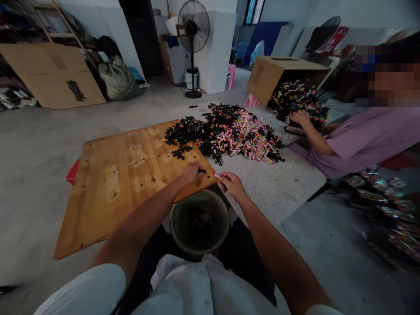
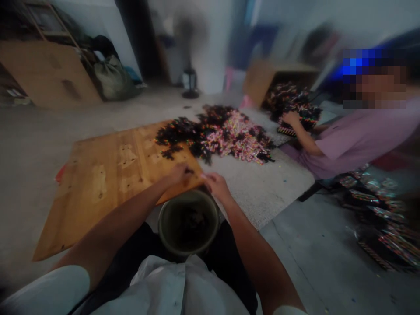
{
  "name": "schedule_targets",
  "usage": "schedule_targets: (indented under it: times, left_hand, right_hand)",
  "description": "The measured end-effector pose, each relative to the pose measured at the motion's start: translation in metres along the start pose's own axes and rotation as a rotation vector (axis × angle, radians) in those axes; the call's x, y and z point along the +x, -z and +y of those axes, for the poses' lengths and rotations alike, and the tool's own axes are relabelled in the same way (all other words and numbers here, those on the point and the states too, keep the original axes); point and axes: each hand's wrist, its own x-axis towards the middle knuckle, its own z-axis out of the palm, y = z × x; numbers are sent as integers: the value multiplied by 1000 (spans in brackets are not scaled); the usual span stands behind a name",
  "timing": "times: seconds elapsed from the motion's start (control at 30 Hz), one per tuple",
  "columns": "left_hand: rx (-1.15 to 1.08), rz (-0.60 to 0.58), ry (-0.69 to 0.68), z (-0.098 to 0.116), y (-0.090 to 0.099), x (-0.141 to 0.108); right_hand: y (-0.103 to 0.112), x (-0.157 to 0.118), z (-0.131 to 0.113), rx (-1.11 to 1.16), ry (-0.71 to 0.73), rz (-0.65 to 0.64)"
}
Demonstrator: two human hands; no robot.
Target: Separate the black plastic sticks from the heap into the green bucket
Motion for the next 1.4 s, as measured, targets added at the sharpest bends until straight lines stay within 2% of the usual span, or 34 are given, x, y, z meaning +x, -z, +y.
schedule_targets:
  times: [0.07, 0.27, 0.47, 0.63, 0.83, 1.03, 1.27, 1.4]
  left_hand:
    - [-54, -20, 9, 8, 2, -8]
    - [-520, -188, -74, 47, 13, -39]
    - [-649, -291, -84, 76, 27, -56]
    - [-690, -340, -69, 83, 30, -59]
    - [-613, -362, -117, 86, 31, -62]
    - [-432, -379, -174, 100, 37, -69]
    - [-231, -187, -78, 106, 25, -80]
    - [-41, -66, -108, 108, 18, -81]
  right_hand:
    - [-2, -5, -9, 76, -10, 15]
    - [-3, -17, -31, 186, -9, 38]
    - [2, -29, -44, 213, 55, 8]
    - [7, -34, -46, 209, 110, 6]
    - [12, -32, -42, 107, 154, 12]
    - [12, -27, -43, 45, 146, -25]
    - [5, -27, -51, 27, 105, -8]
    - [-1, -28, -50, 204, 20, -16]
